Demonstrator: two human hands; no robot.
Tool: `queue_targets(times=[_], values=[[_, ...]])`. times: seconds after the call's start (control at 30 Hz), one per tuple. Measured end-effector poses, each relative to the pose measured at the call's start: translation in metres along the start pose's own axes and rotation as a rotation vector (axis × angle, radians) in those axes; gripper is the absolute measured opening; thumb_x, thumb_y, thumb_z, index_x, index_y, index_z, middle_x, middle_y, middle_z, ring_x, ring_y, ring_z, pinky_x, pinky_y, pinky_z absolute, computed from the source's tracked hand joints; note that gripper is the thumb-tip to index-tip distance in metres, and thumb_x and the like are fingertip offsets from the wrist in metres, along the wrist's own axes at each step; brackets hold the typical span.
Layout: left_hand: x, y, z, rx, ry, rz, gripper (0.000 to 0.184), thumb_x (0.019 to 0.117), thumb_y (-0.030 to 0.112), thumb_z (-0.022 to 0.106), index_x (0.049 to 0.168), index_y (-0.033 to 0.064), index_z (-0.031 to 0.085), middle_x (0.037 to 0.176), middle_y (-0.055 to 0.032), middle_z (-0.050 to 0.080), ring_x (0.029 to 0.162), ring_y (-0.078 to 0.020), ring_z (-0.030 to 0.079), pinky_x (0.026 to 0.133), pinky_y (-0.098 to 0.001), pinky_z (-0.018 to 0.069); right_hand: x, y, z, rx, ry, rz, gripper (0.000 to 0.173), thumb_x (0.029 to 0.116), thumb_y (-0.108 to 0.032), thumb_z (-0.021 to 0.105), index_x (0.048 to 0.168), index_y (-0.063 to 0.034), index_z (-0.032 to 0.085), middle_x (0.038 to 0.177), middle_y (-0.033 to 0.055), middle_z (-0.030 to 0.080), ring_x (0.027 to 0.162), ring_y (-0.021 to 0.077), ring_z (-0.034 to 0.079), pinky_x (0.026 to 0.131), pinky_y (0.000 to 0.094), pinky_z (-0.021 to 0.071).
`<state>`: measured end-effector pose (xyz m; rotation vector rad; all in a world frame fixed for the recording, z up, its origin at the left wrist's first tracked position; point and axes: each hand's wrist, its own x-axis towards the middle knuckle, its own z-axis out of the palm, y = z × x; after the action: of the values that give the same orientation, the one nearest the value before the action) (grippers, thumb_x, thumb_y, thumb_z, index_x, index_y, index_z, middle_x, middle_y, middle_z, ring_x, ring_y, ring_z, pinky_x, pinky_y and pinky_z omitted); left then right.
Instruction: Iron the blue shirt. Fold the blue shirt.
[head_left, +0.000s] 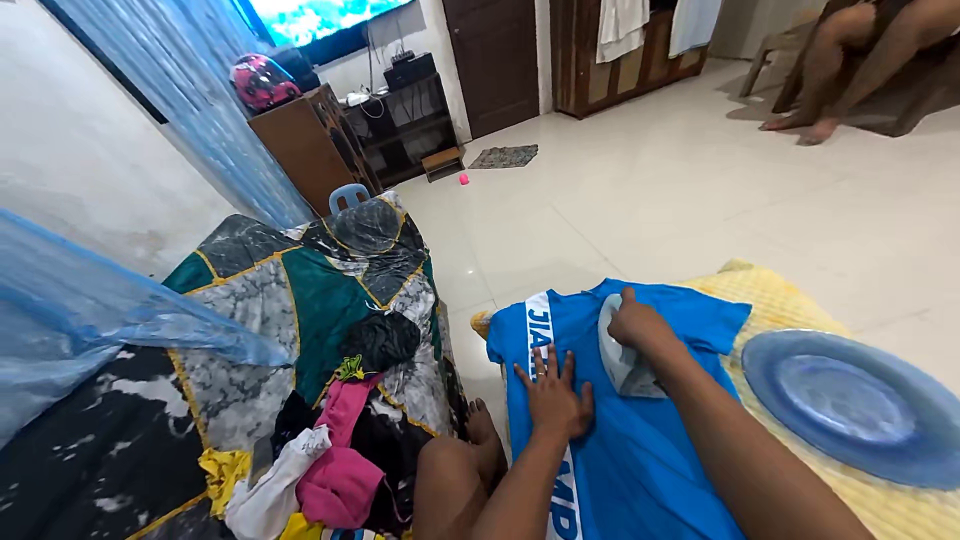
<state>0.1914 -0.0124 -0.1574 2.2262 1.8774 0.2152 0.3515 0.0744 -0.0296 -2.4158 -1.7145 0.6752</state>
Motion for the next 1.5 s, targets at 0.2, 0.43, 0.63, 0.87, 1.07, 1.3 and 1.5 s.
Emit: queue_targets(times=[0.2, 0.43, 0.63, 0.87, 1.07, 1.3, 1.5], values=[[0.022, -0.004, -0.005, -0.003, -0.033, 0.035, 0.066, 0.1012, 0.062, 0.028, 0.163, 0.0396, 0.026, 0.174, 0.0006, 0.013, 0.16, -0.0341, 0.008, 0.117, -0.078, 0.0007, 0.014, -0.002, -0.008, -0.023, -0.013, 0.009, 0.089, 0.0877, -0.018, 0.069, 0.16, -0.0057, 0.019, 0.126, 0.0306, 0.064, 0.117, 0.0462, 0.066, 0.095, 0.0638, 0.0535], [0.023, -0.005, -0.006, -0.009, -0.043, 0.046, 0.066, 0.1026, 0.062, 0.029, 0.164, 0.037, 0.026, 0.174, -0.0013, 0.012, 0.16, -0.0357, 0.008, 0.117, -0.0786, 0.0017, -0.06, 0.017, 0.013, 0.016, -0.022, 0.029, 0.084, 0.0894, -0.022, 0.069, 0.16, -0.0122, 0.025, 0.122, 0.0286, 0.067, 0.113, 0.0464, 0.067, 0.092, 0.0646, 0.0546], [0.019, -0.014, -0.009, -0.04, -0.068, 0.114, 0.059, 0.1078, 0.053, 0.024, 0.164, 0.0352, 0.027, 0.174, -0.0016, 0.012, 0.16, -0.0351, 0.006, 0.117, -0.0789, 0.0003, -0.136, 0.04, 0.03, 0.03, -0.054, 0.052, 0.069, 0.0974, -0.026, 0.062, 0.158, -0.0161, 0.03, 0.115, 0.0243, 0.071, 0.105, 0.0433, 0.071, 0.088, 0.0617, 0.0569], [-0.007, -0.06, -0.016, -0.052, -0.062, 0.048, 0.063, 0.1034, 0.065, 0.031, 0.162, 0.0424, 0.029, 0.174, 0.0049, 0.013, 0.16, -0.0341, 0.005, 0.115, -0.081, 0.0049, -0.152, 0.042, 0.033, 0.018, -0.059, 0.06, 0.073, 0.0954, -0.025, 0.063, 0.159, -0.0174, 0.028, 0.115, 0.0232, 0.071, 0.106, 0.0421, 0.071, 0.087, 0.0612, 0.0573], [-0.045, -0.093, -0.027, -0.204, -0.191, -0.287, 0.078, 0.0986, 0.077, 0.026, 0.166, 0.0397, 0.012, 0.155, -0.0158, 0.05, 0.14, -0.0428, 0.049, 0.109, -0.075, 0.0345, -0.099, 0.024, 0.025, 0.035, 0.006, -0.001, 0.087, 0.0857, -0.02, 0.07, 0.16, -0.0134, 0.027, 0.12, 0.0271, 0.068, 0.11, 0.0456, 0.069, 0.087, 0.0645, 0.0562], [-0.057, -0.098, -0.022, -0.67, -0.368, -0.476, 0.09, 0.0986, 0.078, 0.023, 0.127, 0.0066, 0.069, 0.126, -0.0214, 0.069, 0.12, -0.0355, 0.065, 0.102, -0.0622, 0.0493, -0.108, 0.026, 0.028, 0.045, -0.02, 0.0, 0.088, 0.0855, -0.02, 0.072, 0.16, -0.0117, 0.026, 0.118, 0.0292, 0.068, 0.108, 0.0472, 0.069, 0.088, 0.066, 0.0555], [-0.051, -0.099, -0.026, -0.62, -0.413, -0.421, 0.087, 0.1002, 0.076, 0.024, 0.13, 0.0074, 0.068, 0.128, -0.0207, 0.068, 0.124, -0.035, 0.063, 0.106, -0.064, 0.0458, -0.185, 0.04, 0.048, 0.063, -0.055, 0.042, 0.072, 0.0953, -0.025, 0.065, 0.158, -0.0157, 0.031, 0.109, 0.026, 0.071, 0.1, 0.0461, 0.071, 0.084, 0.0652, 0.0566]])
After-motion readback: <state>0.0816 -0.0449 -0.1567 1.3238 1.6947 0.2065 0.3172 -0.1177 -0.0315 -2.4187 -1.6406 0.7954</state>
